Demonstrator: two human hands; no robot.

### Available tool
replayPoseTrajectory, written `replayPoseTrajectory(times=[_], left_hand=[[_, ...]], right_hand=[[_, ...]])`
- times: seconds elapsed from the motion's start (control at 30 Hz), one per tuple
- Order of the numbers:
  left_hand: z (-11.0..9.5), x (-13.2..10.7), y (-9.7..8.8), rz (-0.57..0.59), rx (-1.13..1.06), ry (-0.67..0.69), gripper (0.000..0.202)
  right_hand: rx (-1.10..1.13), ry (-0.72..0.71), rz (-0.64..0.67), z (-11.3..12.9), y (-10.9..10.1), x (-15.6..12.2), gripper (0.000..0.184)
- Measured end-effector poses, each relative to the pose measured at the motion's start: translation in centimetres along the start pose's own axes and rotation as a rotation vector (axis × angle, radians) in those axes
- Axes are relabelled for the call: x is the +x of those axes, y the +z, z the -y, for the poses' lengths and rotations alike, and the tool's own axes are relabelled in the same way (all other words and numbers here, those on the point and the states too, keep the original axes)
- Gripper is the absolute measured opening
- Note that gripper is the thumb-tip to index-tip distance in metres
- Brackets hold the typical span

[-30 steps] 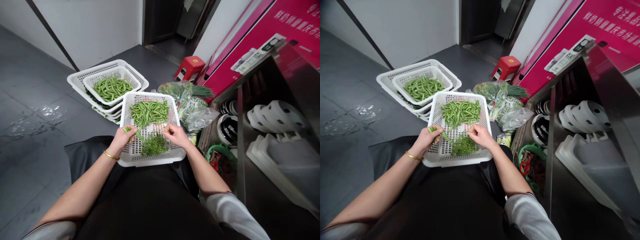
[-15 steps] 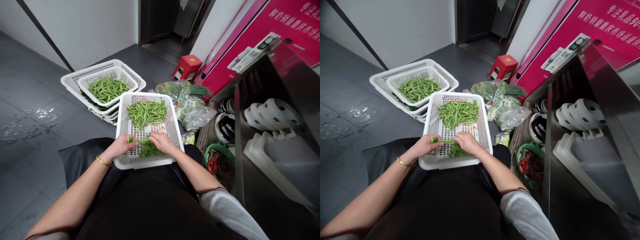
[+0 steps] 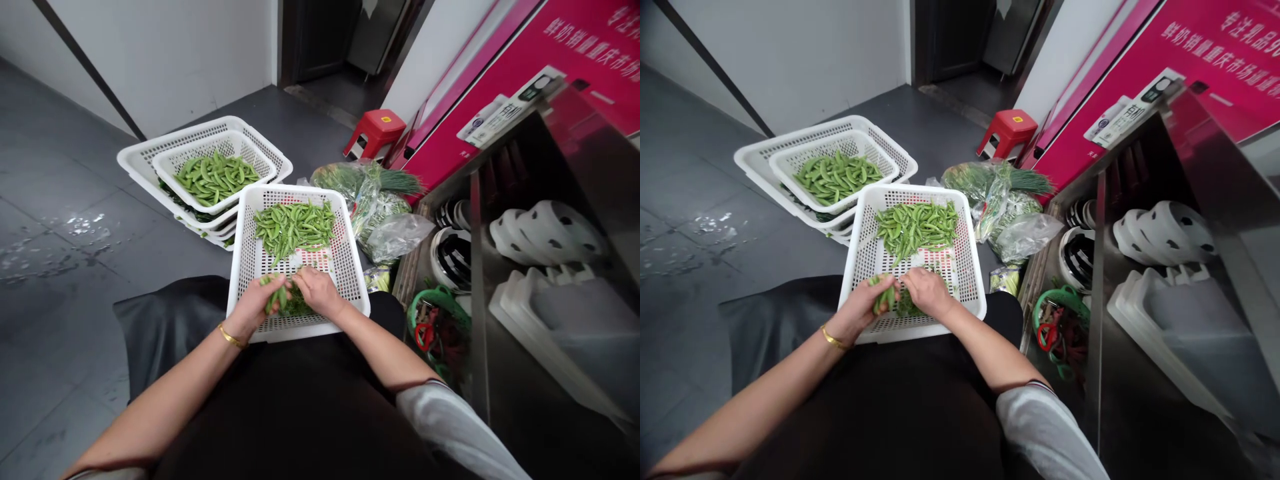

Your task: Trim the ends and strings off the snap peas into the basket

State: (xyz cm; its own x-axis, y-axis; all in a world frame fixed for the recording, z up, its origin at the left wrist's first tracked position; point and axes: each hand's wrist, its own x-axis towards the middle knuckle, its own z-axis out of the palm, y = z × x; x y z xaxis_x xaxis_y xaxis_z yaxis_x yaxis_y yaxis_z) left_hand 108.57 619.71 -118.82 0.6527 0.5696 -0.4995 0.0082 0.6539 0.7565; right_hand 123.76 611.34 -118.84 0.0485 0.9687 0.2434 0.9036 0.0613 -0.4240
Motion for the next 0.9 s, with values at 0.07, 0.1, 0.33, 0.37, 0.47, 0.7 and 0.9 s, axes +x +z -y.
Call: replayPoseTrajectory(times=[0.07,0.1,0.33,0.37,0.47,0.7,0.9], left_hand=[[-1.0,0.2,-1.4,-0.132,-0.067,0.061,0.029],[-1.5,0.3,-2.1,-0.17,-0.097,0.085,0.028],[-2.1,0.7,-2.7,0.056,-0.181,-0.003,0.022],[-1.8,0.7,-2.5,0.094,-0.184,0.001,0.023],[-1.5,0.7,-2.3,0.147,-0.147,0.015,0.023],[-1.2,1.1,-2.6,0.024,0.019,-0.037,0.021],[0.0,1.3,-0.3,-0.09,0.141,0.073,0.033]], right_hand=[[0.136,0.02,0.117,-1.2,-1.0,-0.6,0.028],[0.215,0.012,0.234,-2.0,-1.6,-0.7,0.023],[-0.217,0.386,0.568,-8.5,-0.9,5.3,0.032],[-0.288,0.434,0.555,-9.1,0.0,6.3,0.031],[-0.329,0.46,0.577,-10.4,2.5,7.9,0.03],[-0.235,0.443,0.561,-10.1,1.2,5.5,0.02],[0.434,0.337,0.338,-2.8,-0.3,1.1,0.02]])
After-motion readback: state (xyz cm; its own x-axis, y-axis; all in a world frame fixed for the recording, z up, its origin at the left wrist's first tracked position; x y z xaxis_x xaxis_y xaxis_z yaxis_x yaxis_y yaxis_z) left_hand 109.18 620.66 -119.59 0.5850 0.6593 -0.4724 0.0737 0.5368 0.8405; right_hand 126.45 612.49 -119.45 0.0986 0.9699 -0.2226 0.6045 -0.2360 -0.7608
